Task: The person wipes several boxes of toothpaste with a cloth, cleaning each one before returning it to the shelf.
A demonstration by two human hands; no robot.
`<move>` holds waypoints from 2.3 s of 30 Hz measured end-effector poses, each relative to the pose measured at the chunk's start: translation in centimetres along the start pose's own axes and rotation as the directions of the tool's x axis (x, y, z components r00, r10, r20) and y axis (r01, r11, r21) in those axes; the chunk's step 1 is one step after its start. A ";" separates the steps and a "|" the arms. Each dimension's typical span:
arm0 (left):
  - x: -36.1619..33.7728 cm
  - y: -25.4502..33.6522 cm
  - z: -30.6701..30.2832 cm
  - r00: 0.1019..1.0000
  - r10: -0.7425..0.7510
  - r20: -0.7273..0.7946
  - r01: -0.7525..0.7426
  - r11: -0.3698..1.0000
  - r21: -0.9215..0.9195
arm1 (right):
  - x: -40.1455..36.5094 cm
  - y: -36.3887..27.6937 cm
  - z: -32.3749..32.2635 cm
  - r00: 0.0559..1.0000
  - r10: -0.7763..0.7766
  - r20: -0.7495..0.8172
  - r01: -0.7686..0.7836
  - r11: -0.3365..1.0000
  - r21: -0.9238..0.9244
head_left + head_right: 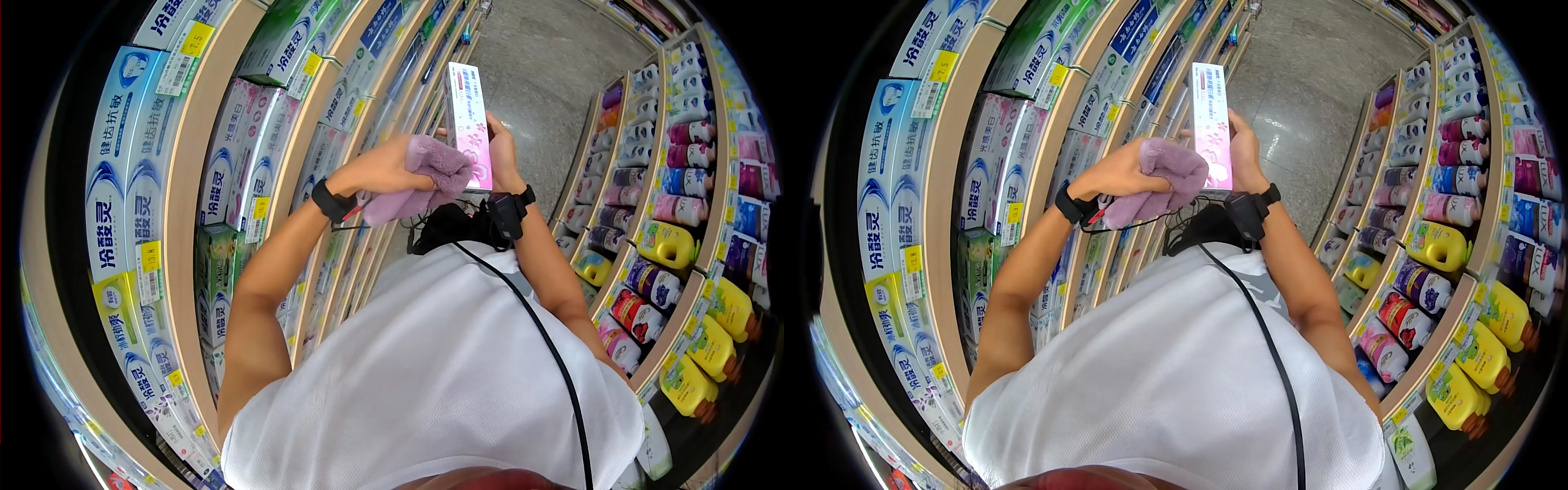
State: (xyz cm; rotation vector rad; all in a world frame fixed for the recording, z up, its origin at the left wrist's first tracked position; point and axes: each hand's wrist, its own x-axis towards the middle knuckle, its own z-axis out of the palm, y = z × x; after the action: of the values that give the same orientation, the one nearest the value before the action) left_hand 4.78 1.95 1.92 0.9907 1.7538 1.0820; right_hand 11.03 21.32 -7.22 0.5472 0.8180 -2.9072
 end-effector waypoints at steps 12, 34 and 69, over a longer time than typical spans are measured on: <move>-0.1 -0.4 -0.5 0.999 -0.018 -0.042 0.016 0.999 -0.046 | 0.1 -0.7 -0.2 0.977 0.116 0.179 -0.144 0.978 0.154; 0.2 -1.0 -0.5 0.995 0.087 -0.044 -0.078 0.982 0.171 | 0.8 -0.2 -0.5 0.993 -0.101 -0.059 0.098 0.994 -0.052; 0.3 -2.8 -4.9 0.559 0.215 -0.801 -0.034 0.971 0.237 | -3.0 1.1 3.7 0.988 -0.098 0.124 0.154 0.753 -0.640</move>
State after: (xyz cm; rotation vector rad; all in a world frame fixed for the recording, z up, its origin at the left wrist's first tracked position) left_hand -0.43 0.00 0.61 0.7554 2.6215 1.6720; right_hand 12.83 18.38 -3.73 0.2974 1.7932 -2.4575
